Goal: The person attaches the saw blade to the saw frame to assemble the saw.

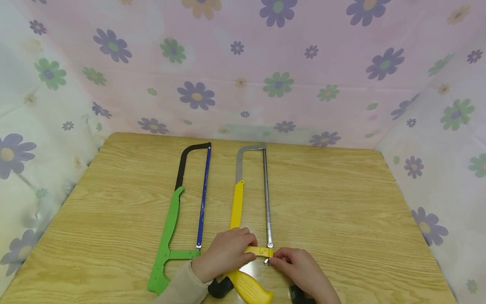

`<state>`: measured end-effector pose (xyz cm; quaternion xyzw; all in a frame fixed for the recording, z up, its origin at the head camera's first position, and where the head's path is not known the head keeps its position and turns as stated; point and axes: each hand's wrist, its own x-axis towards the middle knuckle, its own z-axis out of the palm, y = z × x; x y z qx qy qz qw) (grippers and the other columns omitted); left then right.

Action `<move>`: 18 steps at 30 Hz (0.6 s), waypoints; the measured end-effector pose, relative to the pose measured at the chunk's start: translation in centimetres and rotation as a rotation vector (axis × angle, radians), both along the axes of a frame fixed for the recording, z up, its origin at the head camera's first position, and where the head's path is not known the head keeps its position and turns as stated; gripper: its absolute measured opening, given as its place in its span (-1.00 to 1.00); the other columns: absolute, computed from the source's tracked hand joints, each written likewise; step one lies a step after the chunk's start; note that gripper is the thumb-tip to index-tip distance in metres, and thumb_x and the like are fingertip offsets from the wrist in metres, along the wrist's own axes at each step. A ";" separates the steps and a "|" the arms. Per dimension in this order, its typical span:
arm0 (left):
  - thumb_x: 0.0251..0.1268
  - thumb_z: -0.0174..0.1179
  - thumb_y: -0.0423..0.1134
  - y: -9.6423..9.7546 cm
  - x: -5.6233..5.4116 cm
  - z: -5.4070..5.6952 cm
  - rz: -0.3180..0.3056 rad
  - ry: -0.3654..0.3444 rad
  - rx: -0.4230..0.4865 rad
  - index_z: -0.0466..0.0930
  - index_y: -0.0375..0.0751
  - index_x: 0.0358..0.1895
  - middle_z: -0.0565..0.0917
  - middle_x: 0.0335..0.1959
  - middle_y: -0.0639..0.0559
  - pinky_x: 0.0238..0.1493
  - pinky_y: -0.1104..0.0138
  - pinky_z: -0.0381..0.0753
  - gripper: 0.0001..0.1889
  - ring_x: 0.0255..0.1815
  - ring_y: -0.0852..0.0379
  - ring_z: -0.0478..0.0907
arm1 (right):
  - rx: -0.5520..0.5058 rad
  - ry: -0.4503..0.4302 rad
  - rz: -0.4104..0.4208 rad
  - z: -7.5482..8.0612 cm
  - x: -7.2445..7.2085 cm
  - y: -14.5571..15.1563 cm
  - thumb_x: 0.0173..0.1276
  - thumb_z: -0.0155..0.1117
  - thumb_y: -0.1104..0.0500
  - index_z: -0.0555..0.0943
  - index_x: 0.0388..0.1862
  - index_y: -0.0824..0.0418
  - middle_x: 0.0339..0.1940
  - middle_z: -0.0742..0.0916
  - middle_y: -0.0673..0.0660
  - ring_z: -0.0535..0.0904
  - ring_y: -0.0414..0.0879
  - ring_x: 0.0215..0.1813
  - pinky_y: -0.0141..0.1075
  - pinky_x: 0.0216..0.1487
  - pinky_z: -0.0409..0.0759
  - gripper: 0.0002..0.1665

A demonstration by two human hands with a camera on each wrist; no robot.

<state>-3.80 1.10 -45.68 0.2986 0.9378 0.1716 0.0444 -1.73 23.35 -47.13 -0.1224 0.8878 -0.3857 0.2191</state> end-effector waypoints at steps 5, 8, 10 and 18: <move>0.01 0.25 0.04 0.0 0.0 0.1 -0.002 -0.020 0.001 0.55 0.14 -0.36 0.43 -0.47 0.32 -0.61 0.49 0.28 -0.84 -0.50 0.36 0.36 | -0.014 -0.007 0.003 0.0 0.0 0.0 0.23 0.08 -0.17 0.60 -0.36 -0.04 -0.51 0.59 -0.15 0.38 -0.31 -0.53 -0.41 -0.53 0.34 -0.72; 0.02 0.25 0.04 0.0 0.0 0.1 -0.002 -0.021 -0.002 0.56 0.14 -0.36 0.43 -0.48 0.32 -0.61 0.48 0.29 -0.84 -0.49 0.36 0.36 | -0.018 -0.020 -0.003 0.1 -0.1 0.0 0.22 0.09 -0.17 0.60 -0.36 -0.03 -0.50 0.60 -0.14 0.38 -0.30 -0.52 -0.41 -0.52 0.34 -0.71; 0.02 0.25 0.04 0.0 0.0 0.2 -0.002 -0.018 -0.005 0.55 0.14 -0.35 0.43 -0.47 0.32 -0.61 0.48 0.29 -0.83 -0.49 0.35 0.36 | -0.015 -0.028 -0.018 0.2 -0.1 -0.1 0.21 0.10 -0.17 0.60 -0.37 -0.01 -0.51 0.59 -0.13 0.37 -0.29 -0.52 -0.41 -0.53 0.33 -0.70; 0.02 0.25 0.04 0.0 0.1 0.2 -0.003 -0.015 -0.001 0.55 0.13 -0.36 0.42 -0.47 0.32 -0.61 0.49 0.28 -0.84 -0.49 0.36 0.35 | 0.005 -0.036 -0.080 0.2 -0.1 -0.2 0.12 0.19 -0.20 0.52 -0.42 0.01 -0.70 0.44 -0.10 0.26 -0.31 -0.67 -0.45 -0.64 0.25 -0.68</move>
